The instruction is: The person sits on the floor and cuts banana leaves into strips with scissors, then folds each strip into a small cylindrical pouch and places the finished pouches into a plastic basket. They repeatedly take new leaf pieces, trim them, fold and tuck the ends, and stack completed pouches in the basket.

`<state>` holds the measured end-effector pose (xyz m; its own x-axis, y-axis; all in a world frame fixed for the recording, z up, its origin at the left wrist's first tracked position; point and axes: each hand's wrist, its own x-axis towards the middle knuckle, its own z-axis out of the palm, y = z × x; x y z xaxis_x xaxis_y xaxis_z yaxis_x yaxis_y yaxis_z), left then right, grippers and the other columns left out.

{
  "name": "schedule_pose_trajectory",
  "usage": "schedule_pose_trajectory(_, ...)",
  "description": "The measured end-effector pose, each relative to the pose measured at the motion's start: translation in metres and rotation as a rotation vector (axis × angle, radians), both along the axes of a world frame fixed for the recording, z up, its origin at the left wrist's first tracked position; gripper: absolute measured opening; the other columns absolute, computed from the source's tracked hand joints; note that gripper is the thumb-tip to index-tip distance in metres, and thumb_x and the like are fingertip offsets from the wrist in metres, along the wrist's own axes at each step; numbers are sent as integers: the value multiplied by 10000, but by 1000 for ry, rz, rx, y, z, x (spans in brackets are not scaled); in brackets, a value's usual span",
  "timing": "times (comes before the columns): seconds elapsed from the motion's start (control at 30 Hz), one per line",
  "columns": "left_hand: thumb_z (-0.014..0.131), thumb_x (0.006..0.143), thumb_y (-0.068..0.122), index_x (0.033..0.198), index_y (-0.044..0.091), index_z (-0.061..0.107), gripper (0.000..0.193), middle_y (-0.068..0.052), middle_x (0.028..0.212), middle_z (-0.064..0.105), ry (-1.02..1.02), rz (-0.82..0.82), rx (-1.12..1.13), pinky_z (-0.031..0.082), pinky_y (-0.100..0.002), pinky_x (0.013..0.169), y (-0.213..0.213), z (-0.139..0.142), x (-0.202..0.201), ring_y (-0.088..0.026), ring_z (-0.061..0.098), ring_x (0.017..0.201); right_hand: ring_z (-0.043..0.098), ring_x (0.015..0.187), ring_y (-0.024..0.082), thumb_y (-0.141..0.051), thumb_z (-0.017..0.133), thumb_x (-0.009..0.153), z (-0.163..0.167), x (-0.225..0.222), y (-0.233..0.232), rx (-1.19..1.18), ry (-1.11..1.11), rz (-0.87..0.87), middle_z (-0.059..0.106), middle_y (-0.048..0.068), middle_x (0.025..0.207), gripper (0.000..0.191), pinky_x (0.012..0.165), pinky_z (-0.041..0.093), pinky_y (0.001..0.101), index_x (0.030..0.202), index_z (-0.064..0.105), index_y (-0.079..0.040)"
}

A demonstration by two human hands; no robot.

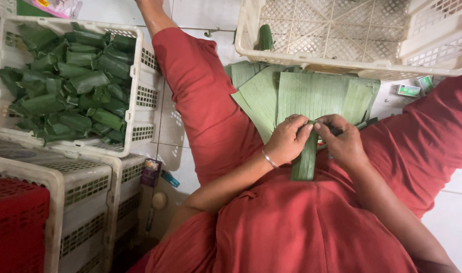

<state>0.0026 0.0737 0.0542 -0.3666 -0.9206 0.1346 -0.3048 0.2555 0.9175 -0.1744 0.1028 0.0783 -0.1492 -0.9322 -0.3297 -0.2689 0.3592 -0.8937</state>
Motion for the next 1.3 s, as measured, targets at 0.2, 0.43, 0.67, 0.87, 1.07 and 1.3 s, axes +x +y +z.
schedule_pose_trajectory(0.2,417,1132,344,1185,55,523,312,-79,975,681,832,-249,1097,603,-354,760,-22,-6,1,-195,703,850,553,734,64,-160,686,1030,-11,-10,-3,-88,-334,-159,644,-15,871,158,662,470,220,1084,677,-12)
schedule_pose_trajectory(0.43,360,1109,385,1158,92,529,342,-101,841,668,517,-268,874,571,-352,542,-23,-18,9,-223,688,621,649,887,158,-308,534,1037,-34,-10,32,106,-609,-67,671,33,1016,369,800,532,314,1264,571,-20)
schedule_pose_trajectory(0.67,484,1123,318,1090,44,611,304,-105,816,633,144,-237,309,535,-361,695,-7,-4,26,-217,617,727,647,1130,410,-431,550,972,-10,-1,46,53,230,314,680,248,1211,689,939,500,465,1530,418,-49)
schedule_pose_trajectory(0.87,561,1057,264,1070,60,610,210,-159,889,690,-50,-270,103,530,-410,690,1,29,31,-351,686,815,709,966,401,-452,768,796,21,8,39,-110,576,450,721,220,1047,632,804,566,479,1227,603,-20)
schedule_pose_trajectory(1.07,567,1042,230,1068,47,598,187,-176,913,686,-54,-298,11,525,-465,726,5,39,31,-388,672,860,724,848,376,-393,822,774,9,10,46,-338,634,420,729,205,961,576,710,573,459,1160,624,-15)
schedule_pose_trajectory(1.3,556,1048,248,1050,61,578,188,-170,923,682,-93,-331,-25,531,-470,743,12,20,29,-384,678,879,708,734,347,-321,787,856,-16,8,53,-434,702,460,704,157,818,374,619,559,464,1008,615,-27)
